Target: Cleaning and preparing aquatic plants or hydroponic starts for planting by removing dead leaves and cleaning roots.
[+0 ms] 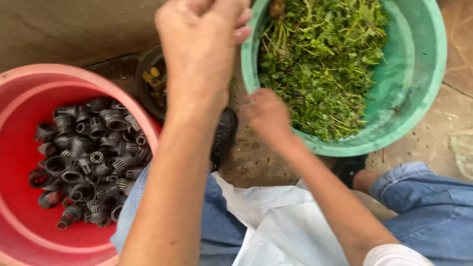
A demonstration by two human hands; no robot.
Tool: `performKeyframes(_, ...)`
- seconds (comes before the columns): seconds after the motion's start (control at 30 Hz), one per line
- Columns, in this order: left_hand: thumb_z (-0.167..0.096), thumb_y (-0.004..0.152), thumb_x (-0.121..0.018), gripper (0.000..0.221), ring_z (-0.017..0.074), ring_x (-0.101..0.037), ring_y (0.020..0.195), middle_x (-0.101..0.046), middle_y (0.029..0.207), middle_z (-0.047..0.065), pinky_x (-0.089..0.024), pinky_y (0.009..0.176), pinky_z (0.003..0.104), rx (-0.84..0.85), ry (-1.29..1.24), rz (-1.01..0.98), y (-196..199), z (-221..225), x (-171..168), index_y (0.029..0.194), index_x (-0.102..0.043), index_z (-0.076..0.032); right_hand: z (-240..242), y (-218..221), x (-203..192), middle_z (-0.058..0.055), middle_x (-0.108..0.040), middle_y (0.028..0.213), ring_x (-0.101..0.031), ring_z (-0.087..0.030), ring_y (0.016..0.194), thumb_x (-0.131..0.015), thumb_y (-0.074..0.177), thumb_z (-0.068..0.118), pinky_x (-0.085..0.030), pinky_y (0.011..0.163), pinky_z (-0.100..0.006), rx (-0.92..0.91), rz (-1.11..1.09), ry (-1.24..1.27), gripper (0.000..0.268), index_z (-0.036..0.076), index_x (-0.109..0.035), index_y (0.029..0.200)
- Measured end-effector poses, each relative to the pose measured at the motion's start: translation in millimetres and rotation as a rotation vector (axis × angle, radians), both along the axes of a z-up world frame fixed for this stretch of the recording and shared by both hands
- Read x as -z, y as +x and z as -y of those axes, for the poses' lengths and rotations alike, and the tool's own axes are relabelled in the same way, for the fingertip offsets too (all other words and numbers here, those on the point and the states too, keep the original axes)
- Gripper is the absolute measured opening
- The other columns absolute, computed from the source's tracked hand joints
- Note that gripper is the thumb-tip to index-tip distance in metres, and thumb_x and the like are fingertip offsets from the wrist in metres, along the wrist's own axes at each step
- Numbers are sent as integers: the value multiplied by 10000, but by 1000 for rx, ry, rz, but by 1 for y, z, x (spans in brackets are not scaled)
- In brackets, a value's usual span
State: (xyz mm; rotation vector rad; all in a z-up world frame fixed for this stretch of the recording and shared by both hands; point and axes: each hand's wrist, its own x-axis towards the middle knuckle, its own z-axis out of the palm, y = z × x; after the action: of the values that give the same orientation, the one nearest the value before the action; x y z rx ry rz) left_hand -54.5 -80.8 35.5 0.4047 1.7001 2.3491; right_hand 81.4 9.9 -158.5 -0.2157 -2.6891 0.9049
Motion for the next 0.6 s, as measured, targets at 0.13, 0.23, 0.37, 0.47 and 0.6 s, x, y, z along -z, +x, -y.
performKeyframes(0.13,-119,908,-716,135,83,-704,685,-719,771,30,-630,655,222,23,-21,136,3,8,-15,841,-727,-3,-108,53,74,-213,-715,1177,-693,-364,1030,-628,818,-84,-540,972,-465,357,378,25,372,64,-781,1123)
performKeyframes(0.23,-40,910,-704,82,110,-687,679,-731,779,69,-592,608,235,74,-51,110,1,-7,4,875,-743,24,-128,68,74,-283,-724,1221,-705,-384,955,-806,565,180,-555,843,-413,81,96,640,621,233,-827,1183)
performKeyframes(0.37,-27,925,-691,70,91,-624,697,-693,830,36,-513,591,233,223,51,116,6,-26,12,934,-742,19,-165,108,92,-216,-732,1089,-712,-367,964,-616,873,-48,-577,903,-450,232,359,25,331,70,-744,1154)
performKeyframes(0.47,-43,921,-692,76,77,-662,707,-708,811,26,-562,611,222,208,-30,118,6,-39,10,924,-746,10,-187,123,80,-183,-752,1046,-712,-358,953,-691,907,59,-570,877,-465,202,442,100,136,56,-755,1027)
performKeyframes(0.6,-47,922,-689,82,66,-656,700,-713,811,20,-561,615,212,230,-51,121,15,-54,10,934,-750,6,-196,110,71,-171,-752,1078,-689,-337,943,-680,889,99,-567,857,-456,192,541,337,145,88,-795,977)
